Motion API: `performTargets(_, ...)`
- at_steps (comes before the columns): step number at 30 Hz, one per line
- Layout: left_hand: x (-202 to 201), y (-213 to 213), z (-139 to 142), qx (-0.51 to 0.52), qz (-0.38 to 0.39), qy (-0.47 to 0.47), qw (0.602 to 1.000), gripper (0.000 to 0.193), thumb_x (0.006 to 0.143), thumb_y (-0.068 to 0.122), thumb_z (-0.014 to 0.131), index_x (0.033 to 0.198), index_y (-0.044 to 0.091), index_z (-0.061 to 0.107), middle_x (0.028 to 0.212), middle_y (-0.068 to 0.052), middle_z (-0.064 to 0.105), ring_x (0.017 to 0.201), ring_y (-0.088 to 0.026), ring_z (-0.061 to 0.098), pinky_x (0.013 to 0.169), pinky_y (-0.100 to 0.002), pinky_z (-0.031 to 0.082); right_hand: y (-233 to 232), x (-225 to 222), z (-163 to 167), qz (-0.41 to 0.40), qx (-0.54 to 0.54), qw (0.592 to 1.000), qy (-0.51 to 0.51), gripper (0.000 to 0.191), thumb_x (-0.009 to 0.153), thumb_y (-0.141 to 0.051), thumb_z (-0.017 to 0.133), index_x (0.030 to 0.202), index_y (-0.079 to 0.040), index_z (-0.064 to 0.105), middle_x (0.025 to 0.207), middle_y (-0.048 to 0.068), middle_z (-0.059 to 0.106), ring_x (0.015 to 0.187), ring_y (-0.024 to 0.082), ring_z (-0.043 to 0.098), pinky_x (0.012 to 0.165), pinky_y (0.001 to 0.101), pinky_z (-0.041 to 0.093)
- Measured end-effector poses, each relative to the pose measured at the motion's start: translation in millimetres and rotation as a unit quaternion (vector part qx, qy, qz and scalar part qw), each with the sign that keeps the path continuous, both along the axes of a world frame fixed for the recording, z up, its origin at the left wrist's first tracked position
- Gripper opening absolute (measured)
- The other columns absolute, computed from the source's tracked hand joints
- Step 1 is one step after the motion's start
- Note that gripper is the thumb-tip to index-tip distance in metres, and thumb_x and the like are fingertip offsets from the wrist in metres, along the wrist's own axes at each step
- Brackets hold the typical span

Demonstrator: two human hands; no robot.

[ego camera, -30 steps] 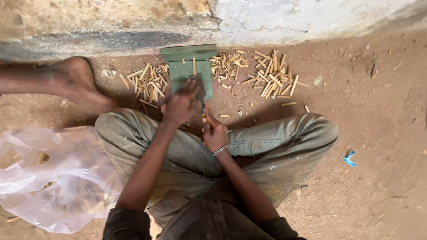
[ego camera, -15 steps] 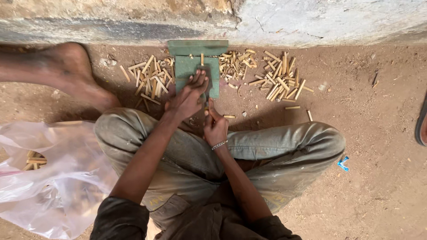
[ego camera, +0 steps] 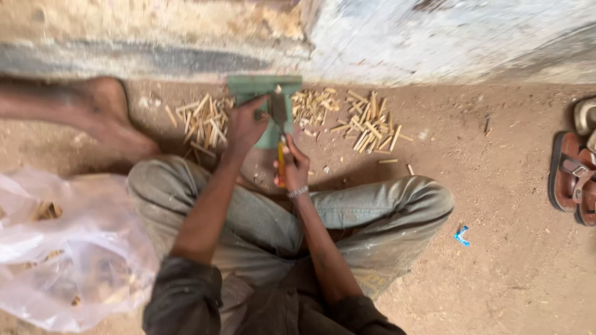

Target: The person sits on the floor and uses a hand saw to shape small wooden sticks on a green cutting board. They repeatedly pick up sticks, saw them, and place the finished pieces into a pile on the floor.

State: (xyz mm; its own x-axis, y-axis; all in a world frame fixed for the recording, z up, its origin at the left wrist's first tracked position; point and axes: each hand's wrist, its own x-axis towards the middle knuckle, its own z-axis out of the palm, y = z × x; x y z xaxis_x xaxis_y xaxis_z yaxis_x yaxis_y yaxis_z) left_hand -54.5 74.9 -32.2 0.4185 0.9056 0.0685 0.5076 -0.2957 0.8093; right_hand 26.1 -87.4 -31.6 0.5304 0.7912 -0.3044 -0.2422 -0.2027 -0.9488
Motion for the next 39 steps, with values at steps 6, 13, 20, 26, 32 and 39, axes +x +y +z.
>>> performTargets(6,27.5,4.3,10.2,-0.156,0.080,0.004,0.985,0.021,0.086,0.030,0.080,0.097,0.012,0.080,0.093,-0.012,0.080,0.085,-0.027,0.079,0.083,-0.040,0.062,-36.1,25.5,-3.6,-0.035,0.010,0.998,0.050,0.051,0.106,-0.026,0.054,0.156,-0.021,0.048,0.070,0.006,0.063,0.039,0.012,0.052,0.034,0.0291,0.047)
performTargets(13,44.0,32.4,8.3,-0.162,0.168,0.229,0.945,0.022,0.071,0.027,0.084,0.088,0.014,0.080,0.095,-0.015,0.075,0.089,-0.032,0.074,0.078,-0.043,0.060,-51.3,18.7,-0.5,0.003,-0.021,1.000,-0.005,0.050,0.106,-0.024,0.055,0.155,-0.018,0.050,0.071,0.005,0.062,0.038,0.009,0.051,0.033,0.0270,0.045)
performTargets(20,23.4,11.4,4.6,-0.173,0.140,0.051,0.974,0.014,0.093,0.021,0.072,0.100,0.015,0.082,0.099,-0.013,0.082,0.086,-0.026,0.079,0.084,-0.037,0.062,-53.3,2.2,10.9,0.047,-0.048,0.993,-0.093,0.050,0.106,-0.025,0.058,0.155,-0.018,0.050,0.067,0.001,0.057,0.040,0.007,0.050,0.035,0.0260,0.045)
performTargets(26,-12.4,-68.6,-4.6,0.138,-0.145,0.028,0.979,0.031,0.090,0.007,0.065,0.119,-0.002,0.069,0.128,-0.020,0.068,0.124,-0.036,0.064,0.107,-0.046,0.051,-55.8,-7.3,13.1,0.076,-0.104,0.982,-0.140,0.046,0.105,-0.024,0.056,0.150,-0.014,0.056,0.066,0.004,0.060,0.038,0.010,0.052,0.033,0.0284,0.045)
performTargets(32,-9.4,-87.3,-19.5,0.162,-0.196,0.101,0.962,0.058,0.103,0.034,0.050,0.140,-0.010,0.054,0.153,-0.027,0.049,0.147,-0.038,0.041,0.121,-0.053,0.032,-54.4,-6.3,3.8,0.084,-0.108,0.962,-0.237,0.036,0.103,-0.014,0.052,0.135,-0.005,0.067,0.060,0.009,0.066,0.038,0.014,0.061,0.039,0.0334,0.051)
performTargets(39,-11.7,-71.3,-35.3,0.091,-0.246,0.103,0.959,0.059,0.104,0.033,0.049,0.145,-0.009,0.049,0.158,-0.026,0.042,0.150,-0.039,0.035,0.124,-0.051,0.028,-44.2,-9.7,-13.5,0.055,-0.100,0.943,-0.313,0.037,0.097,-0.010,0.057,0.131,0.001,0.067,0.055,0.015,0.061,0.041,0.020,0.062,0.042,0.0390,0.048)
